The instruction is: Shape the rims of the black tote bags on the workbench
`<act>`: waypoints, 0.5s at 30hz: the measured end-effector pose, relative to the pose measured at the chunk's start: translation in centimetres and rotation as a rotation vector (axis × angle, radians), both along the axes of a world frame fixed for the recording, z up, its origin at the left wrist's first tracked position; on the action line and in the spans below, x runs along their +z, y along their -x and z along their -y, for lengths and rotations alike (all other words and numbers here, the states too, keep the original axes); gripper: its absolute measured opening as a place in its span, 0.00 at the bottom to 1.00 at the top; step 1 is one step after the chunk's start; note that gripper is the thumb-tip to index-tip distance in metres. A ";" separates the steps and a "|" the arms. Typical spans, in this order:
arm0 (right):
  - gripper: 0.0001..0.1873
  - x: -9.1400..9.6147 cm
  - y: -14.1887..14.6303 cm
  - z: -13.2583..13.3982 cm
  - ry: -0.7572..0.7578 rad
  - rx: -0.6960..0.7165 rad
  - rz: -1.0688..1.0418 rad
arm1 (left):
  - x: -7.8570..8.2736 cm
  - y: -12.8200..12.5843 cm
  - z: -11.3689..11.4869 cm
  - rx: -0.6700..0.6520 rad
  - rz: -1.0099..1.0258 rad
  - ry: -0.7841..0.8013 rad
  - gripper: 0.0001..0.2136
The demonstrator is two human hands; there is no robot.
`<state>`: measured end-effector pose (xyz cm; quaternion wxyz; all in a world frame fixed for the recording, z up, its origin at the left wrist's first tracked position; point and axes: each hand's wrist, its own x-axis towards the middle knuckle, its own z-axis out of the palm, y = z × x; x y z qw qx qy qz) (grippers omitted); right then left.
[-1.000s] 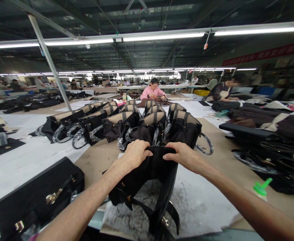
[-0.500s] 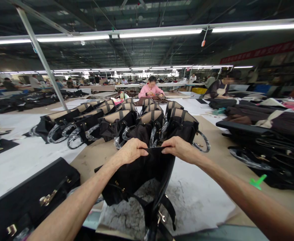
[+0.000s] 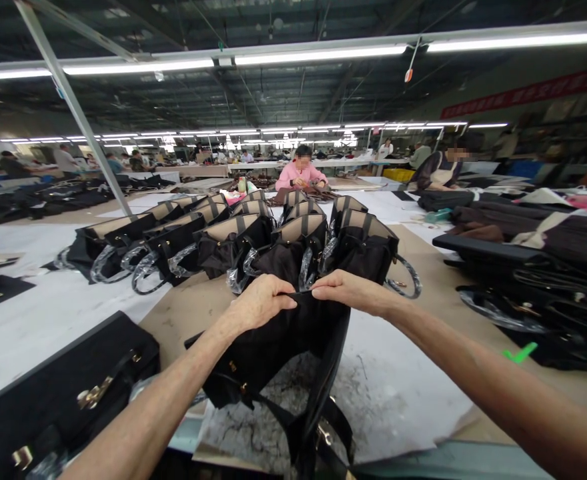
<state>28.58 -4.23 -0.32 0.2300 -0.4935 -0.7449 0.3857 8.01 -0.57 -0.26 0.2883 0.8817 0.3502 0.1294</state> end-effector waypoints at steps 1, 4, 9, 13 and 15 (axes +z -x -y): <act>0.14 0.0 0.1 0.0 0.038 -0.011 -0.044 | 0.0 0.0 0.0 -0.013 0.007 -0.005 0.10; 0.13 0.1 0.3 0.0 0.099 -0.021 -0.068 | -0.3 0.1 -0.2 -0.048 0.025 -0.031 0.09; 0.14 0.2 0.7 0.4 -0.150 -0.107 0.259 | -0.5 0.1 -0.3 -0.061 0.015 -0.105 0.11; 0.14 0.4 1.2 1.1 -0.259 -0.137 0.341 | 0.0 -0.3 0.3 -0.037 0.009 -0.215 0.13; 0.14 0.5 1.3 1.2 -0.273 -0.136 0.356 | 0.3 -0.6 0.5 -0.011 -0.039 -0.258 0.12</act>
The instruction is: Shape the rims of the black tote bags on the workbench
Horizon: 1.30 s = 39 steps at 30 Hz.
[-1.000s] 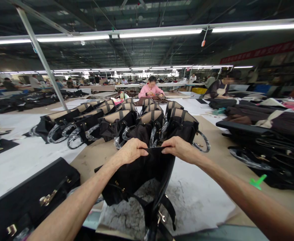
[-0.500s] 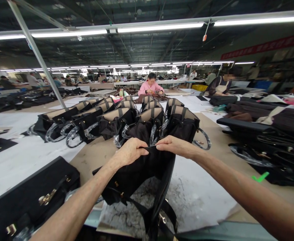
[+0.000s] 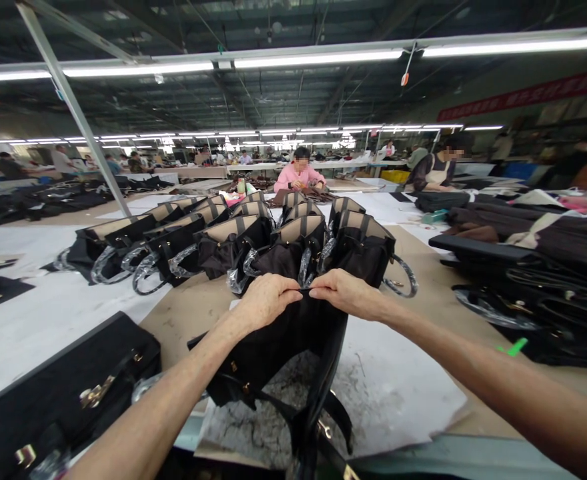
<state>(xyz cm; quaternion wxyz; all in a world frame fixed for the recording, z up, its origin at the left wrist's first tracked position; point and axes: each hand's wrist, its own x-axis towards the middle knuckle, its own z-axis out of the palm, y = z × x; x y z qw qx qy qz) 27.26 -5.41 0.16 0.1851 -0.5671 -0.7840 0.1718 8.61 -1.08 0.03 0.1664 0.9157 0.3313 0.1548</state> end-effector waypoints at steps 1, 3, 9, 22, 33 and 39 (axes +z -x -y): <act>0.13 0.0 0.1 0.0 -0.004 0.015 -0.003 | 0.1 -0.1 0.1 0.015 -0.024 -0.016 0.12; 0.13 -0.1 0.1 -0.2 -0.023 0.058 -0.026 | 0.3 -0.3 0.2 0.038 -0.064 -0.039 0.12; 0.12 -0.1 0.4 -0.6 -0.078 0.101 0.007 | 0.3 -0.5 0.4 0.078 -0.110 -0.047 0.13; 0.10 -0.5 0.2 -0.7 0.008 0.037 -0.068 | -0.4 -1.0 -0.2 0.122 -0.166 -0.155 0.14; 0.15 -0.3 -1.6 1.5 0.040 -0.116 -0.101 | -0.1 -1.3 0.2 0.137 -0.198 -0.230 0.14; 0.14 0.0 -1.1 1.3 0.075 -0.137 -0.037 | 0.0 -1.2 0.4 0.119 -0.175 -0.207 0.13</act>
